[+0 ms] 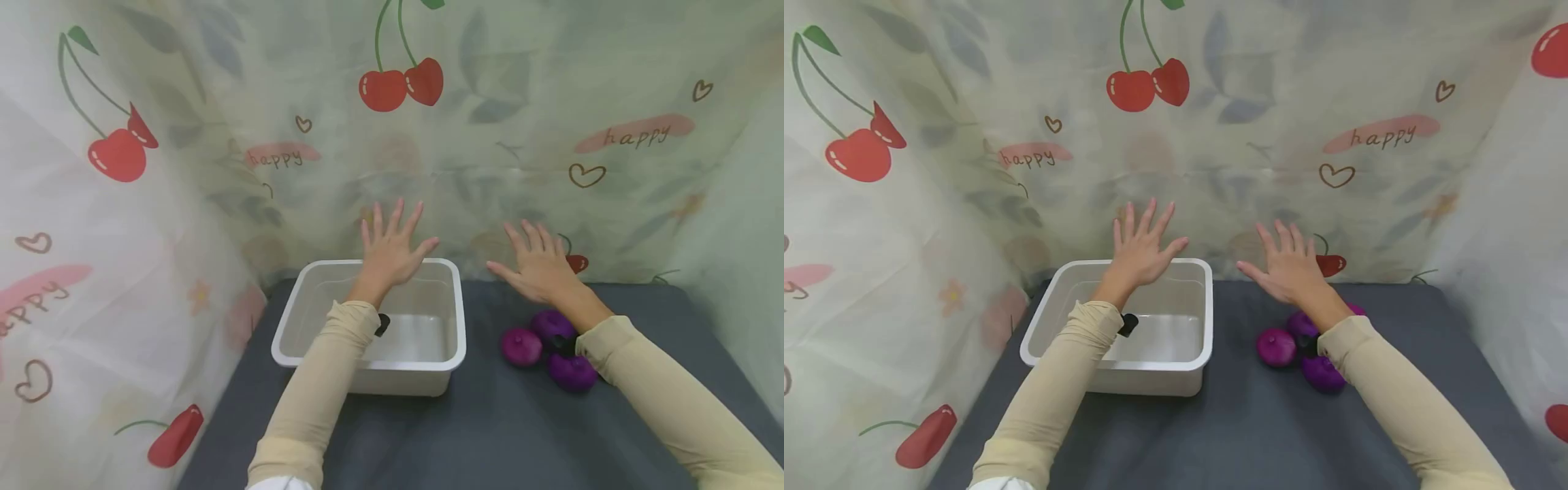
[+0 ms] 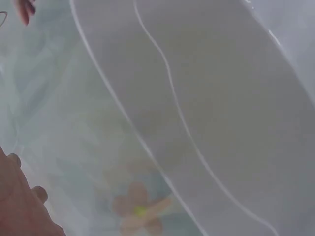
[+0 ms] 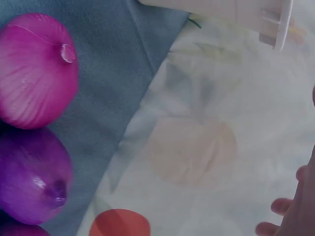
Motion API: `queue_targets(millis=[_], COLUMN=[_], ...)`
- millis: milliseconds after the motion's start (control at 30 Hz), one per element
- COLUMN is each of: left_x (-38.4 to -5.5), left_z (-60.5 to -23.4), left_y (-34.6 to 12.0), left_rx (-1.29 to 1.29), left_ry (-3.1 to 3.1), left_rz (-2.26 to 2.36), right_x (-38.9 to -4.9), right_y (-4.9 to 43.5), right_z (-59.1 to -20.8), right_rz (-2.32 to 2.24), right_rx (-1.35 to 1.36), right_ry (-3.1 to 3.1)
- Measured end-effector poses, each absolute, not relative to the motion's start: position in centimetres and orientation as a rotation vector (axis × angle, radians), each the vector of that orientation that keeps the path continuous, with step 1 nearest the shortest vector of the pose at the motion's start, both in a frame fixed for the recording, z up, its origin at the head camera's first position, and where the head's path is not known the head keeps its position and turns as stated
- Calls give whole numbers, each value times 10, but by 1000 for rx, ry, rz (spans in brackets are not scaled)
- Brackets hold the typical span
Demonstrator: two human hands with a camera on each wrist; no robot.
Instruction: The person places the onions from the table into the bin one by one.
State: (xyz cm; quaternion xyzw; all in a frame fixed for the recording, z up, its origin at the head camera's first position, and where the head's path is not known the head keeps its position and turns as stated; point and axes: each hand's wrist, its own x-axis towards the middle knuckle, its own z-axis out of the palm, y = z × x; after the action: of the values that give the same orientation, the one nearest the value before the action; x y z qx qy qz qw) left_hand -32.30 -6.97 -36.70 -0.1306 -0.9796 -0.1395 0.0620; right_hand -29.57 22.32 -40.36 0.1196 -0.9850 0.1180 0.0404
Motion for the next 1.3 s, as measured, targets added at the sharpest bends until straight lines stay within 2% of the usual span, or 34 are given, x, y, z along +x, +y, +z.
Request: queue_targets(millis=[400, 767, 1033, 1300], left_x=[-307, -300, -291, -278], left_z=[-338, -320, -320, -330], left_y=[-105, -147, -193, -241], left_rx=[-405, -472, -516, -427], left_ry=[-2910, -2881, -2834, -2828], left_rz=[-339, -337, -387, -406], right_x=[-273, -252, -243, -240], right_y=[242, 254, 259, 258], right_z=[-423, -445, -462, -474], right_rz=[637, 634, 696, 724], right_rx=[558, 642, 726, 802], right_ry=[-3112, -3142, -3215, -3233])
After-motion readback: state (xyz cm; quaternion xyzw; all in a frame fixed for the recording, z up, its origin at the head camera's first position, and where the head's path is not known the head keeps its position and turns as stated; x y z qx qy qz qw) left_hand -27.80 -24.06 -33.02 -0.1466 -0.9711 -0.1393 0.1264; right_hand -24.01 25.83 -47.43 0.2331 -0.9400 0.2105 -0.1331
